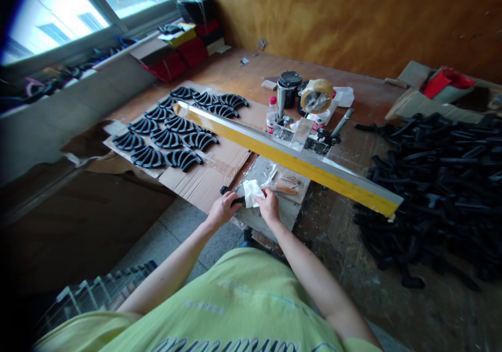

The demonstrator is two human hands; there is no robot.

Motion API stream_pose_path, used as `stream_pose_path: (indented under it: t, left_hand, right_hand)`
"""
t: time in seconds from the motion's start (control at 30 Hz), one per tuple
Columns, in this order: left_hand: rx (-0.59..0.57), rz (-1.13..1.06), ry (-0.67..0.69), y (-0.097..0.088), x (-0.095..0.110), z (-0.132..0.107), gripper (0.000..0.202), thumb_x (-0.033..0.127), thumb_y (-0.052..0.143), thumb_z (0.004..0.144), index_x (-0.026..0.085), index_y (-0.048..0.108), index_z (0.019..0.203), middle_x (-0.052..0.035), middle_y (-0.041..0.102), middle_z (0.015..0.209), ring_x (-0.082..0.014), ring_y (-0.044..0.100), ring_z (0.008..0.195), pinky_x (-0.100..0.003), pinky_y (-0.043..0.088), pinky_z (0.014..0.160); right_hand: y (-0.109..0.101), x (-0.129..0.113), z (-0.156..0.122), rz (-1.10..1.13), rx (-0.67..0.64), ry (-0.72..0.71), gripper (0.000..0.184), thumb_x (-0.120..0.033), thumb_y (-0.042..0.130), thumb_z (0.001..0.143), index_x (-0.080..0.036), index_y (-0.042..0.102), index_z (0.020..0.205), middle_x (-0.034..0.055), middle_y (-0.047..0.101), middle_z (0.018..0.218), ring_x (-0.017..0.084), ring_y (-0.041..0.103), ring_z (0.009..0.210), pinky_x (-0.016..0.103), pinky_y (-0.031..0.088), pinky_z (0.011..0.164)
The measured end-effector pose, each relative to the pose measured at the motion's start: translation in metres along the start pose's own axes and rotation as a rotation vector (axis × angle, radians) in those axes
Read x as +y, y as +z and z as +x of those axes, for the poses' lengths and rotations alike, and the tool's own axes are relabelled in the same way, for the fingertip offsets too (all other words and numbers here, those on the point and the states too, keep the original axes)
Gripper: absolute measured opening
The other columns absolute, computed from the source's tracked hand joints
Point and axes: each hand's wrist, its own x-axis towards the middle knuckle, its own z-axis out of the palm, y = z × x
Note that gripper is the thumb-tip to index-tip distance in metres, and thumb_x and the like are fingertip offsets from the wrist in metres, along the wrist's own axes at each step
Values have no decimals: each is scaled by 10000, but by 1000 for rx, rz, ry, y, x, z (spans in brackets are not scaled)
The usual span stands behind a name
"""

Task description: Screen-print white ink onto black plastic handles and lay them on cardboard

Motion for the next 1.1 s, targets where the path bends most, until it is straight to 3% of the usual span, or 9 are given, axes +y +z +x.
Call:
stream_pose_path:
  t: [0.17,0.33,0.57,0.73,0.87,1.0,1.1]
  left_hand:
    - [6,-2,5,3,-2,2,117,279,603,834,205,601,925,-29,595,907,-164,598,818,-245,419,698]
    - [-26,20,-2,1,0,2,126,290,581,849,204,605,938,-39,594,915,-168,598,843,-248,419,711]
    - [-19,14,4,-1,1,2,108,270,571,849,209,604,932,-35,590,911,-164,596,816,-246,419,698]
    - [-27,-10,-17,1,-3,4,136,317,562,865,198,595,924,-42,595,919,-164,602,804,-247,423,692]
    - [-29,-12,-24,2,-3,4,141,319,557,870,200,594,937,-45,600,931,-161,606,800,-247,426,698]
    - [-8,-10,-19,1,-2,2,128,312,560,867,203,590,929,-41,602,923,-160,602,797,-245,425,695]
    - [-4,-1,-14,-1,-2,2,127,306,559,864,198,588,925,-39,599,915,-157,596,768,-249,424,685]
  right_hand:
    - [16,-4,1,-358,-18,-103,124,-233,683,712,-187,579,762,55,673,808,204,612,769,278,437,713]
    - [21,-17,10,-463,-38,-94,138,-216,667,776,-178,576,873,82,683,875,207,628,823,271,430,738]
    - [15,-8,3,-456,-141,-125,123,-198,669,770,-191,557,819,49,677,820,200,632,794,260,430,710]
    - [14,-25,32,-410,-25,-47,98,-216,632,795,-195,562,861,49,676,800,196,638,778,260,443,694]
    - [-4,-30,44,-248,82,34,111,-284,578,823,-207,550,899,6,637,678,170,606,588,243,443,551]
    - [-4,-23,28,-189,-69,41,143,-285,595,795,-208,544,905,-25,618,652,137,560,482,227,429,484]
    - [15,-20,19,-304,-133,-38,204,-228,691,712,-199,553,858,1,654,741,163,624,647,248,477,618]
